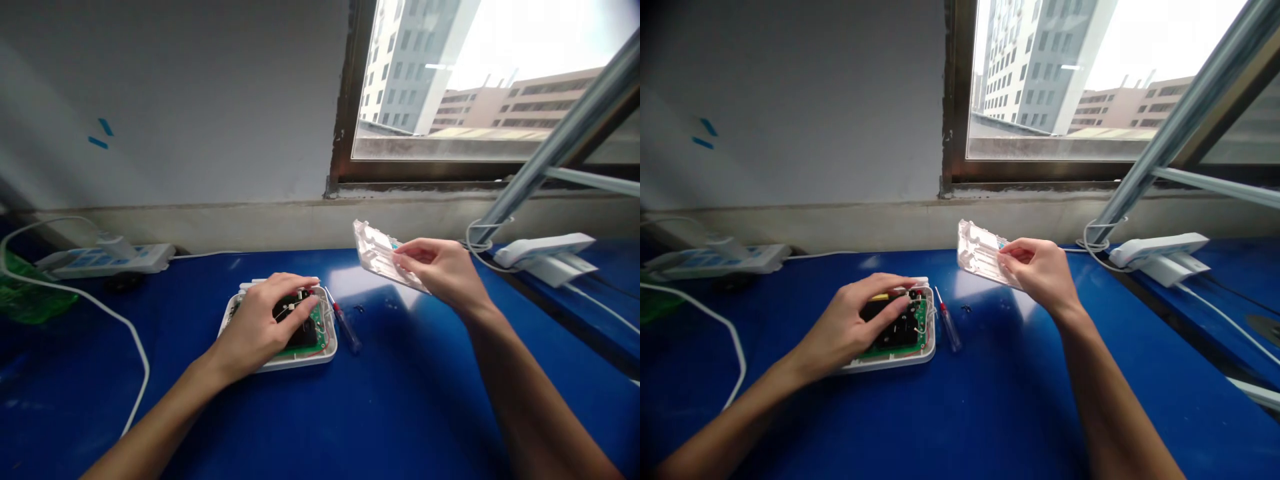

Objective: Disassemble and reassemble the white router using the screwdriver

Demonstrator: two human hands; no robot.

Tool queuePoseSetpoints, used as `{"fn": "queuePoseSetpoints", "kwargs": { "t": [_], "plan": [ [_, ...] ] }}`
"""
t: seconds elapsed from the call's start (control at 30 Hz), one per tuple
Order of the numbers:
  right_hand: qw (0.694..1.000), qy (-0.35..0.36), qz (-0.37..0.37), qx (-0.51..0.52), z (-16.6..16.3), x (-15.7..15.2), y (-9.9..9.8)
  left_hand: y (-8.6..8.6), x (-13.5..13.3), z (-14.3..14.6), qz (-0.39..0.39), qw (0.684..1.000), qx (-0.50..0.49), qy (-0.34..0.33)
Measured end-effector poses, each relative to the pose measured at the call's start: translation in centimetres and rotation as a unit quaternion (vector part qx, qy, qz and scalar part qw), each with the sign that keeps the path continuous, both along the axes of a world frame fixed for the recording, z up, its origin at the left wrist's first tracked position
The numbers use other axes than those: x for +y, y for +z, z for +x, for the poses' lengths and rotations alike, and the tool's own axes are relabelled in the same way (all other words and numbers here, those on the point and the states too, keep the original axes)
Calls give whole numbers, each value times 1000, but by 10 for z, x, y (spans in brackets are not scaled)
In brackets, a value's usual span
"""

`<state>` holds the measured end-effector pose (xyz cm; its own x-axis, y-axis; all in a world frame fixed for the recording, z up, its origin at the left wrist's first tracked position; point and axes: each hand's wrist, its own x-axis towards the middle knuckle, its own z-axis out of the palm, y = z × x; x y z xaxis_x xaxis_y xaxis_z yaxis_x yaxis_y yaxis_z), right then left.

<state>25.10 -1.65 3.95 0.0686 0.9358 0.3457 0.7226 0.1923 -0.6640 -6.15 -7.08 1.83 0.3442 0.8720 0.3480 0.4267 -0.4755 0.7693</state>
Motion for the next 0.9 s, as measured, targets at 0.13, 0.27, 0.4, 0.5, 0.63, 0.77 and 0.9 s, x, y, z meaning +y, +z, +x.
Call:
{"fn": "queuePoseSetpoints", "kwargs": {
  "t": [0.13,0.27,0.4,0.5,0.63,0.77,0.9],
  "plan": [
    [975,91,202,-30,-63,-22,-4,13,-1,-12,-276,919,-278,-48],
    [948,184,251,-71,-118,-43,-20,16,-7,-30,-355,868,-341,-57],
    [950,208,232,9,-126,-47,-22,9,-13,-57,-333,882,-332,8],
    [971,149,186,16,-111,-38,-17,2,-15,-83,-289,878,-366,111],
    [961,242,-25,-132,-90,-25,-21,-1,-17,-108,-227,867,-392,207],
    [943,275,-97,-163,-86,-21,-32,1,-17,-114,-185,876,-390,218],
    [949,267,-147,-77,-91,-21,-33,0,-17,-112,-176,872,-395,231]
  ]
}}
